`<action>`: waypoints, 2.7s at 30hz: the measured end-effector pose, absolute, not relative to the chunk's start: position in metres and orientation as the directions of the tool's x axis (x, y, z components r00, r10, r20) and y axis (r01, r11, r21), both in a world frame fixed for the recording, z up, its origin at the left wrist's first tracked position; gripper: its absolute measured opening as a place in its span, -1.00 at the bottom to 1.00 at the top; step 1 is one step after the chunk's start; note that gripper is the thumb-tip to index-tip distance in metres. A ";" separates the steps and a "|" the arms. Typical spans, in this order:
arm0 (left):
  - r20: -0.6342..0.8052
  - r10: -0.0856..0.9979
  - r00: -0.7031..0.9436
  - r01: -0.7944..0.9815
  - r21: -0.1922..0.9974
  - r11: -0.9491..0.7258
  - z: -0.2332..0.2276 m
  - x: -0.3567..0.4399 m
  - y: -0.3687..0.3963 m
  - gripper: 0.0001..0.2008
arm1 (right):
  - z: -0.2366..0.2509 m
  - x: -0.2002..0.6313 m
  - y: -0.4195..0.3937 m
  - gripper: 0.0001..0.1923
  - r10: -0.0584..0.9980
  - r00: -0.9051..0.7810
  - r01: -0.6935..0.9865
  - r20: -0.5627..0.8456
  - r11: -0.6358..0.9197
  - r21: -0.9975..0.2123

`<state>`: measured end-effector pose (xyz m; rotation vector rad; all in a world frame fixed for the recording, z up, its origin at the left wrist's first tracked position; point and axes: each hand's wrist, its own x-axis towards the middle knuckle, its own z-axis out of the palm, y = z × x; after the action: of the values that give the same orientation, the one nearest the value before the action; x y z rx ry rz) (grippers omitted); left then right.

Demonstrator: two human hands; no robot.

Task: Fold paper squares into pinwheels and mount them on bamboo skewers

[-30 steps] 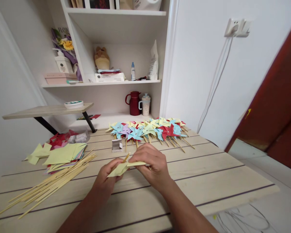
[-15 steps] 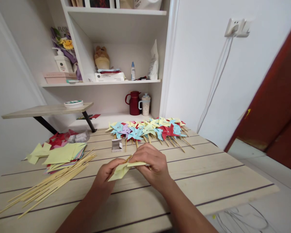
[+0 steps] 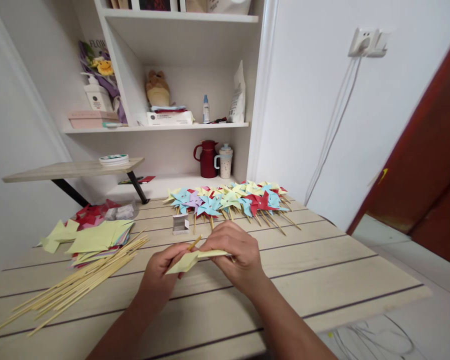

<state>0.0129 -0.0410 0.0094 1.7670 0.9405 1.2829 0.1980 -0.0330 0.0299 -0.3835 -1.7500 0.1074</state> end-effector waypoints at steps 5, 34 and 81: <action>0.453 0.861 0.231 0.135 0.861 -0.490 0.010 0.012 -0.042 -0.71 | 0.029 0.198 -0.033 -0.86 0.304 -0.159 0.184 0.939 0.944 -0.275; 0.701 0.691 0.177 0.174 0.669 -0.723 0.011 0.012 -0.041 -0.78 | 0.032 0.196 -0.035 -0.83 0.293 -0.135 0.180 0.946 0.947 -0.268; 0.827 0.115 0.550 0.697 -0.379 -0.609 0.023 -0.013 -0.056 -0.76 | 0.022 0.192 -0.046 -0.66 0.287 -0.086 0.110 0.954 0.954 -0.277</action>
<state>-0.0133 -0.0556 0.0226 3.3430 1.0552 1.6718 0.1916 -0.0457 0.0218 -0.3057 -1.6591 0.1512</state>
